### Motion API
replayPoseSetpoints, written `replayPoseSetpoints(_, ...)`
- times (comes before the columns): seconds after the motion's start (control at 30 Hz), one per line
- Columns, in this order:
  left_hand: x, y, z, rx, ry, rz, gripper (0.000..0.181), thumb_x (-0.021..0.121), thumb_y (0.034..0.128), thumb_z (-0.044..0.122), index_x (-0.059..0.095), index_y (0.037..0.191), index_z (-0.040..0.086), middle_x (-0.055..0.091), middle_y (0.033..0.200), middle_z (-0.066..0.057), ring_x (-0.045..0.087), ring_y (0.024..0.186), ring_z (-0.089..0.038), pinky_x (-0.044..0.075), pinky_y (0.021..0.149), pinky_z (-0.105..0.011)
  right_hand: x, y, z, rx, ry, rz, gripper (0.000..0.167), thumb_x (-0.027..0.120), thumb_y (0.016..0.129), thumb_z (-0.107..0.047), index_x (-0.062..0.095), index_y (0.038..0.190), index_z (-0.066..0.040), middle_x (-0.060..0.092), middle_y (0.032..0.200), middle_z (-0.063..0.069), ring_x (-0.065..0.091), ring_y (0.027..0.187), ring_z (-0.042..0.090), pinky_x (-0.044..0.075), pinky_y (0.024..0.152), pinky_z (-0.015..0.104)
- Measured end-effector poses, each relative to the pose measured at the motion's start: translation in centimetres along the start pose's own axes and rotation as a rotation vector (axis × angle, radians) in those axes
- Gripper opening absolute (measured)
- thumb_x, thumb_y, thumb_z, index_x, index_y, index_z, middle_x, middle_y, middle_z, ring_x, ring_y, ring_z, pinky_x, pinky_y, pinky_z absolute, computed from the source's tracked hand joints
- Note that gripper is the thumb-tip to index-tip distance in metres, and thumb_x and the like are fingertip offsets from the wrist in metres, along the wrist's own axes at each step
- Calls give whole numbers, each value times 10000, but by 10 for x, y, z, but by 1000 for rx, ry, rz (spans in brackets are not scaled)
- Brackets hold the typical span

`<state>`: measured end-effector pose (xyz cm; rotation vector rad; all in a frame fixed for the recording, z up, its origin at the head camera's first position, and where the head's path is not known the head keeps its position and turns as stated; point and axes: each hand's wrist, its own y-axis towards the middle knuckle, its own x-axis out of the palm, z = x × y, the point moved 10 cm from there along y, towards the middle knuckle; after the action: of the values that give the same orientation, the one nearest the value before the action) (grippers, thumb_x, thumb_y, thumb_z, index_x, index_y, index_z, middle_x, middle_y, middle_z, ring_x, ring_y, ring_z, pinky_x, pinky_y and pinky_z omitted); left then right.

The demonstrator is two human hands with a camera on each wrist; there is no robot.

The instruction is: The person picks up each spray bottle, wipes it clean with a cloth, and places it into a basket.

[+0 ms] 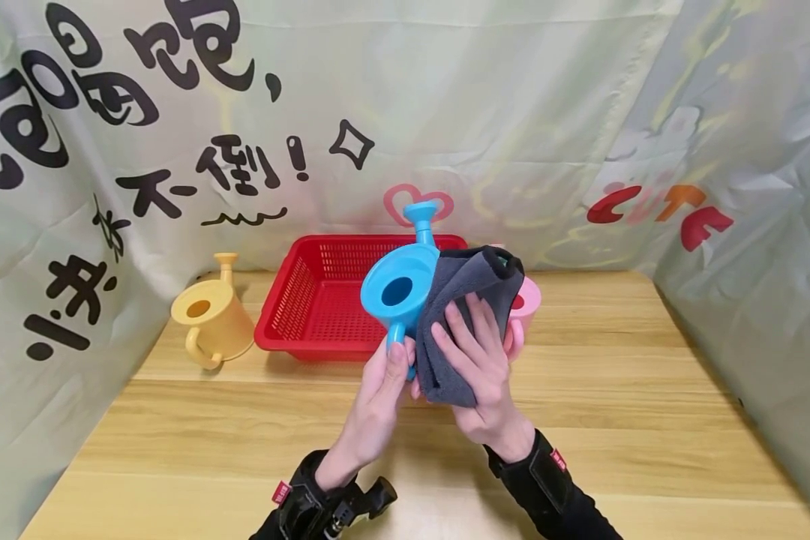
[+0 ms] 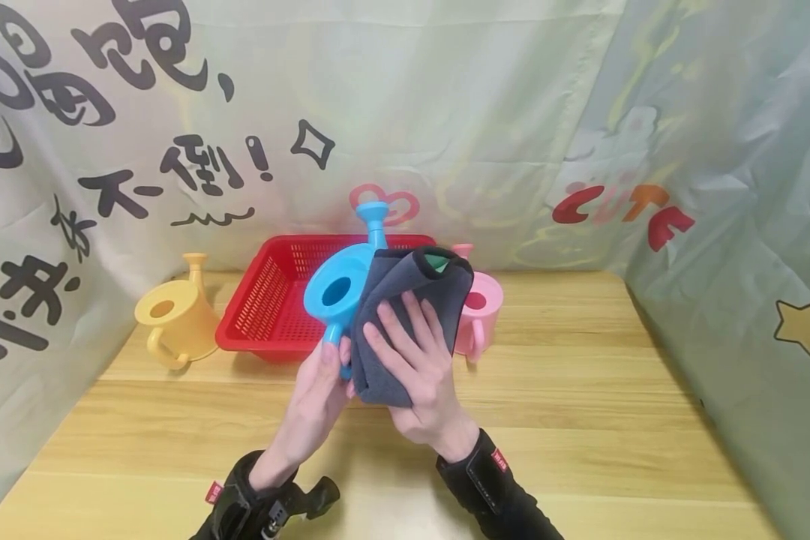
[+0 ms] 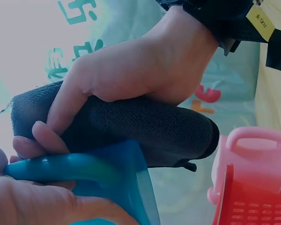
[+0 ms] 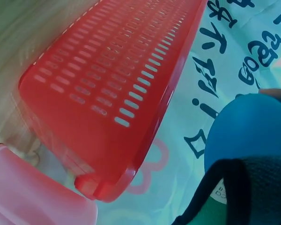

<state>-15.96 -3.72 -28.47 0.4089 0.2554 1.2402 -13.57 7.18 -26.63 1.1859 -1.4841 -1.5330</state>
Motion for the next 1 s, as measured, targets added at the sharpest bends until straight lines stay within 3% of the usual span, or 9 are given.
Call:
replayPoseSetpoints(0.2, -6, 1, -2, -14, 15, 42, 390, 266, 1122, 301, 360, 1003, -58, 355, 870, 6, 424, 783, -44, 403, 679, -190, 8, -2, -2, 31, 80, -58, 474, 462, 1027, -286, 560, 1411, -26, 454, 1562, 82, 330, 1523, 338, 222, 1276, 466)
replayPoseSetpoints(0.47, -5, 1, 2, 50, 94, 59, 372, 264, 1122, 258, 393, 959, -50, 412, 776, -136, 478, 686, -146, 467, 655, -267, 8, -1, 3, 160, 360, -72, 500, 421, 1047, -250, 474, 1457, 31, 402, 1597, 122, 255, 1547, 365, 171, 1292, 445)
replayPoseSetpoints(0.63, 0, 1, 6, 111, 123, 39, 307, 265, 1117, 176, 401, 934, -29, 424, 720, -151, 512, 673, -240, 502, 664, -316, 8, 0, 6, 263, 466, -60, 510, 410, 1003, -126, 433, 1504, -36, 356, 1629, 84, 203, 1574, 302, 147, 1299, 388)
replayPoseSetpoints(0.77, 5, 1, 8, 155, 192, 20, 249, 287, 1103, 97, 416, 907, 12, 444, 702, -106, 544, 675, -195, 509, 673, -284, 6, -1, 15, 390, 528, -24, 608, 388, 933, -15, 429, 1526, -145, 343, 1638, 19, 218, 1574, 219, 157, 1293, 339)
replayPoseSetpoints(0.9, 9, 0, 9, 201, 240, -8, 221, 316, 1088, 45, 419, 894, 24, 463, 698, -115, 553, 674, -168, 503, 663, -265, 0, -1, 22, 497, 539, 14, 725, 346, 887, 94, 435, 1522, -245, 368, 1622, -34, 270, 1554, 162, 181, 1282, 315)
replayPoseSetpoints(1.0, 12, -1, 9, 207, 241, -46, 198, 332, 1085, 44, 418, 909, 19, 468, 705, -129, 555, 679, -175, 514, 668, -273, -9, -5, 27, 569, 537, 74, 705, 349, 911, 134, 509, 1465, -271, 503, 1528, -81, 434, 1446, 80, 286, 1222, 236)
